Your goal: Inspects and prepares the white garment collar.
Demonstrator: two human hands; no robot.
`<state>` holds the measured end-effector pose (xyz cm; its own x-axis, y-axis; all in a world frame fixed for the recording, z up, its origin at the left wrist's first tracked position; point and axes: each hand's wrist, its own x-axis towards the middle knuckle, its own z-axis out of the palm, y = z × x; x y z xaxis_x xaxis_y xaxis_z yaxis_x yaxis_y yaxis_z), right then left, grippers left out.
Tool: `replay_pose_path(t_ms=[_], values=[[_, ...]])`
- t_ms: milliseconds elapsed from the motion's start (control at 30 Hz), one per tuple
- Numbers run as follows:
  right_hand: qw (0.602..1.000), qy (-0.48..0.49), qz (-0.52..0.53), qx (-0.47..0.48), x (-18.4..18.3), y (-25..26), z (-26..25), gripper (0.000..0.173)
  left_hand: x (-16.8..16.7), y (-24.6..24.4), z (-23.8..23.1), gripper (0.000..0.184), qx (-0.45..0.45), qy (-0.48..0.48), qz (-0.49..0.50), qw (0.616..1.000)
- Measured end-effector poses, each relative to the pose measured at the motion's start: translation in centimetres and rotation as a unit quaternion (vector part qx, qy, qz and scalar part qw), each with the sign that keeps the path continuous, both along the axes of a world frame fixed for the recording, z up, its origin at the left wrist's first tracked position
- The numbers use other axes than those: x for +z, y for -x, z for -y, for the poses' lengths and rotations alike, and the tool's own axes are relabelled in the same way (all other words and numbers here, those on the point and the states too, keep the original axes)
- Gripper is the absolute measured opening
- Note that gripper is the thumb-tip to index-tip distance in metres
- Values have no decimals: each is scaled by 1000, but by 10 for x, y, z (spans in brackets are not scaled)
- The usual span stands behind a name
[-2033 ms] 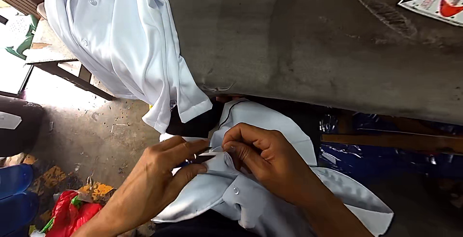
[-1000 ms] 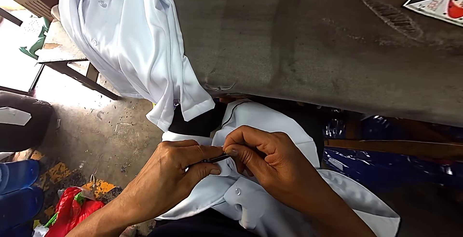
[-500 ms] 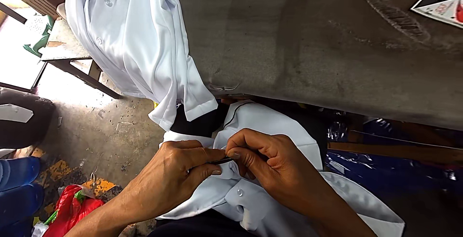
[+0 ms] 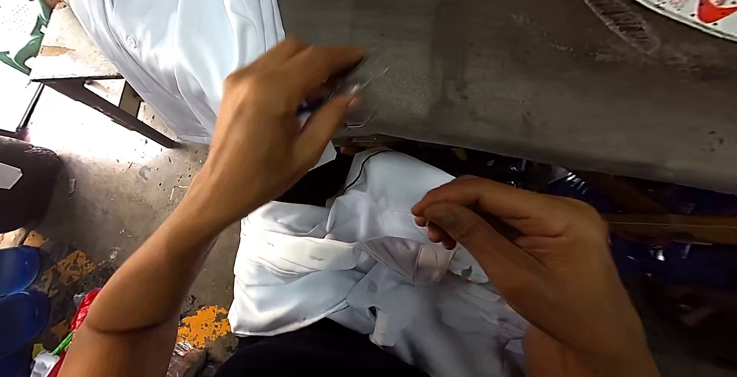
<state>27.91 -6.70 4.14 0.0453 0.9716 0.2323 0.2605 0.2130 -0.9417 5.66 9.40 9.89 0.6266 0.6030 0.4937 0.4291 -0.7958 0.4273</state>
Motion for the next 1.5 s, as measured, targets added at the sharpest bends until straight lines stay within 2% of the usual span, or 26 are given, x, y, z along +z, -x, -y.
replay_pose_path(t_ms=[67,167,200,267,300,333,367,400,433,467,533,633,733,800,900,967,1067,1233,1500], values=[[1000,-4,20,-12,2,-4,11,14,-4,-32,-33,27,-7,-73,-6,997],[999,-1,31,-15,0,-9,29,17,-10,-68,-66,31,7,-70,-117,991],[999,-2,34,-15,-1,-10,33,18,-11,-72,-67,36,10,-67,-141,988],[999,-10,42,-11,-5,-11,39,19,-6,-62,-48,37,-13,-81,-103,991],[999,-15,42,-6,-7,-11,41,19,-1,-48,-26,31,-45,-55,-70,995],[999,-18,41,1,-10,-11,43,21,0,-30,1,27,-90,10,-61,994],[999,-21,42,7,-11,-9,43,22,-7,-10,26,27,-136,98,-64,984],[999,-26,44,13,-12,-8,42,24,-21,8,46,35,-165,183,-86,965],[998,-32,46,19,-12,-5,41,26,-38,22,61,43,-177,245,-106,947],[997,-36,56,26,-13,0,39,28,-55,32,70,43,-171,280,-105,939],[992,-45,114,37,-16,12,35,34,-79,42,85,30,-145,307,-47,940],[967,-72,240,46,-25,36,29,42,-85,47,102,16,-143,260,40,954],[945,-114,304,44,-33,44,26,26,-91,50,111,13,-143,172,84,971],[939,-156,304,34,-39,45,29,14,-97,54,115,10,-140,108,112,978],[940,-207,270,3,-45,50,38,7,-108,59,122,4,-104,-15,137,985],[942,-225,249,-16,-48,53,41,6,-115,59,127,6,-87,-62,148,983],[945,-226,234,-31,-49,54,43,8,-116,55,130,5,-82,-77,145,983],[954,-207,218,-16,-45,48,43,9,-110,53,125,13,-147,-67,135,978],[949,-205,230,-61,-38,30,56,7,-105,27,130,1,-175,-109,175,963]])
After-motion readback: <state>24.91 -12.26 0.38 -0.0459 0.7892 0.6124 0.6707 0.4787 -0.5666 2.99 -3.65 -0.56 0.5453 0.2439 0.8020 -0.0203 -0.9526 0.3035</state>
